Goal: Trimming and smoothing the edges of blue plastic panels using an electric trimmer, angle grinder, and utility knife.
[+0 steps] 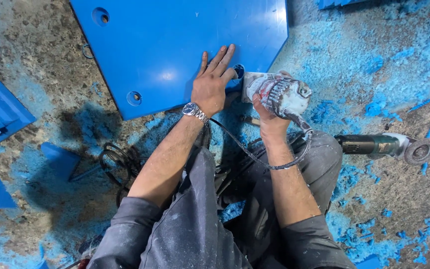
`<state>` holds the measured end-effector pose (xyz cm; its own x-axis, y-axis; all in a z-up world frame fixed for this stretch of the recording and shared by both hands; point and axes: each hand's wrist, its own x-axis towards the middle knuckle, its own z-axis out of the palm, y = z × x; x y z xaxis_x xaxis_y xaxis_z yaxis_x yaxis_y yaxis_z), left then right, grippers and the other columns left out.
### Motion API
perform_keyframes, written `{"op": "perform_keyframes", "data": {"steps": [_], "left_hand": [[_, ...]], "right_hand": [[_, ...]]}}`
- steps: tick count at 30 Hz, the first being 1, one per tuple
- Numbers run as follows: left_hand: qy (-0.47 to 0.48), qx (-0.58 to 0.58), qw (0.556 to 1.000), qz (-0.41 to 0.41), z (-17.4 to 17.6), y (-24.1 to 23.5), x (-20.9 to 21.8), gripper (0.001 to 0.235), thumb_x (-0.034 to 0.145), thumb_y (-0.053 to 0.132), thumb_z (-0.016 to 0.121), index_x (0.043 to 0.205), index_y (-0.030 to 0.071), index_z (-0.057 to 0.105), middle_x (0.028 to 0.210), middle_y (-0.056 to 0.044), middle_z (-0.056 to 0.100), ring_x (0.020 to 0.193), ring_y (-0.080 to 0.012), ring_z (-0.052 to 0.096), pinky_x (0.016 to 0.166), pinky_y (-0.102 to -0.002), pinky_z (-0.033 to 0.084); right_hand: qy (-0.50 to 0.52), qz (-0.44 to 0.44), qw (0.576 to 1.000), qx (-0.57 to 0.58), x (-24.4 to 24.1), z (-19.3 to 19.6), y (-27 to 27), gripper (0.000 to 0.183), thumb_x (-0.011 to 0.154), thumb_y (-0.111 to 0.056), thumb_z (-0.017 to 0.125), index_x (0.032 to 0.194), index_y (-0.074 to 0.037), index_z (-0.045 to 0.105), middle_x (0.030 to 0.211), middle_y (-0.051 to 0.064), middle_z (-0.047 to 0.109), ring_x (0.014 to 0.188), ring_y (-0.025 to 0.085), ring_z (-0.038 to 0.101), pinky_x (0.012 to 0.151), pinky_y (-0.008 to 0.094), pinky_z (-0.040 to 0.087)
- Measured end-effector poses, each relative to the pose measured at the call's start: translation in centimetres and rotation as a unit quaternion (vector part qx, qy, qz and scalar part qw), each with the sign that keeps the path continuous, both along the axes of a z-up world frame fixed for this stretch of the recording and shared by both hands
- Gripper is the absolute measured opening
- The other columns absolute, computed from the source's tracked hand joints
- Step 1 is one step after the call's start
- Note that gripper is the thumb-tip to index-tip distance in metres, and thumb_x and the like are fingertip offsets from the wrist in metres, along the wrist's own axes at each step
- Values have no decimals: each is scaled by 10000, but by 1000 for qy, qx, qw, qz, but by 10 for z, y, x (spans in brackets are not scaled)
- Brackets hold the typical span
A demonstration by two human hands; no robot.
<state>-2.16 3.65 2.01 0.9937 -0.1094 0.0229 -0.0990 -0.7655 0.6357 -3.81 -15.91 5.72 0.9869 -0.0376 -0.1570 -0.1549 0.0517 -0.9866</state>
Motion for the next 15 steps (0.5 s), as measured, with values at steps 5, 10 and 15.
{"op": "perform_keyframes", "data": {"steps": [5,10,15], "left_hand": [[10,3,1000,-3,0,-1,2,352,751,-96,610,1004,142,664,1687,-58,311,1562,-245,302,1301,-559,204],[14,13,1000,-7,1,-2,4,390,667,-90,660,985,137,658,1692,-58,302,1565,-250,294,1300,-569,193],[24,-44,999,-4,8,-1,4,391,688,189,908,980,138,653,1663,-57,294,1536,-269,288,1274,-588,190]], "right_hand": [[14,-22,1000,3,2,-13,-12,804,881,19,879,1535,-86,424,1407,49,556,1320,189,555,1169,382,498],[2,-23,1000,18,12,-22,-18,802,885,-8,892,1538,-89,434,1407,49,549,1321,193,542,1184,385,471],[-8,-40,999,-3,29,-49,-33,809,890,-44,915,1546,-87,443,1492,71,532,1390,210,525,1243,403,433]]}}
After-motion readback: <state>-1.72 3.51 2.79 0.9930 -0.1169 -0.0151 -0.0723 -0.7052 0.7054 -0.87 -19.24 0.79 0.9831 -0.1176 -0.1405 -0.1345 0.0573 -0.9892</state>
